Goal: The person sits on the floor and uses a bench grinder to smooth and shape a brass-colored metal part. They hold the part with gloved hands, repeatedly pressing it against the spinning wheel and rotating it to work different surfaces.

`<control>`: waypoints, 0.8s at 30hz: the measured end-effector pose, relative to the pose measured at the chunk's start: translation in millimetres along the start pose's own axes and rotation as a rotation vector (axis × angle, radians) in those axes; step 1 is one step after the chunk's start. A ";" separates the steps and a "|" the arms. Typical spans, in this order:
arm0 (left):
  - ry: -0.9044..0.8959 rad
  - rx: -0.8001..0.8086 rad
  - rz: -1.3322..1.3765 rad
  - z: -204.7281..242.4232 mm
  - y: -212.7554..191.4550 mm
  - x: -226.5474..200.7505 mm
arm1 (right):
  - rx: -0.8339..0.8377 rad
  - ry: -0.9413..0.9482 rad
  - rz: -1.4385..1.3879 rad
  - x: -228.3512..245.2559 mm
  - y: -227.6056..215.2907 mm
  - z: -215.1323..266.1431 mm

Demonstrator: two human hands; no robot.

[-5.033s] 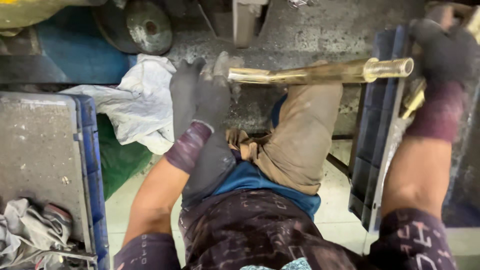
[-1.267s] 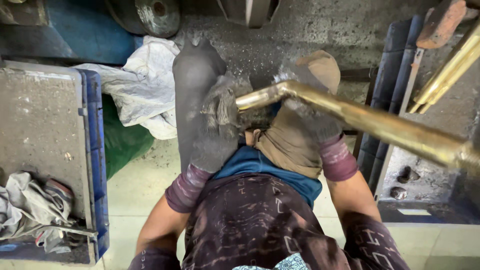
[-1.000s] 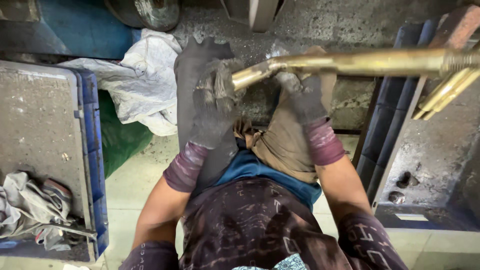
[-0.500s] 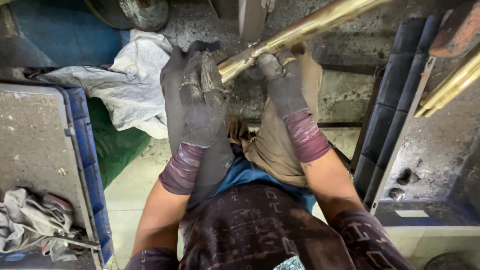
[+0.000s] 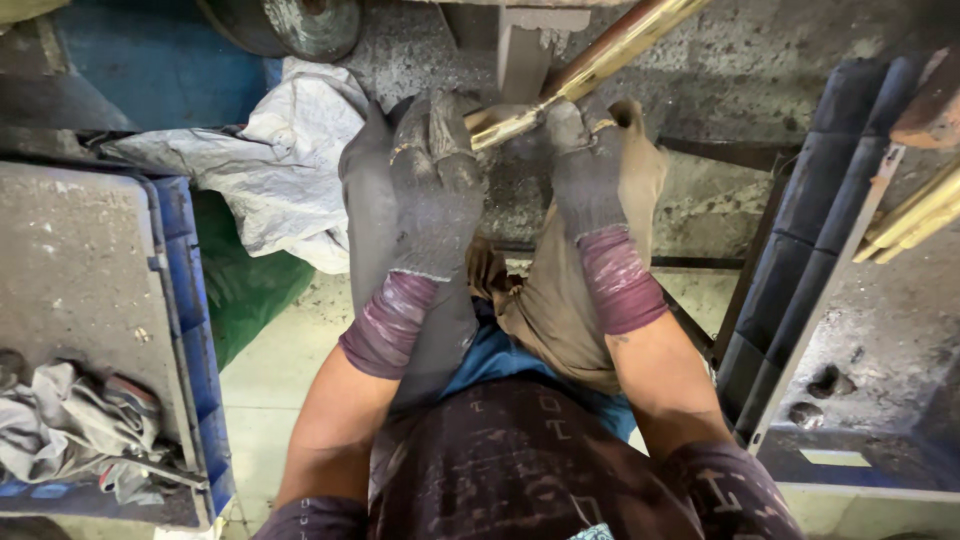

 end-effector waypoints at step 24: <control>-0.046 0.027 -0.267 -49.9 -67.4 -36.6 | 0.047 -0.064 -0.125 11.5 -1.0 8.7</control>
Point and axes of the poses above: each hand's wrist, its own z-axis away from the middle knuckle, its own y-axis out of the palm, x = y × z, the point moved 9 cm from there along -z, towards the middle knuckle, and after that the axes turned 12 degrees about y, right-handed, at the moved point
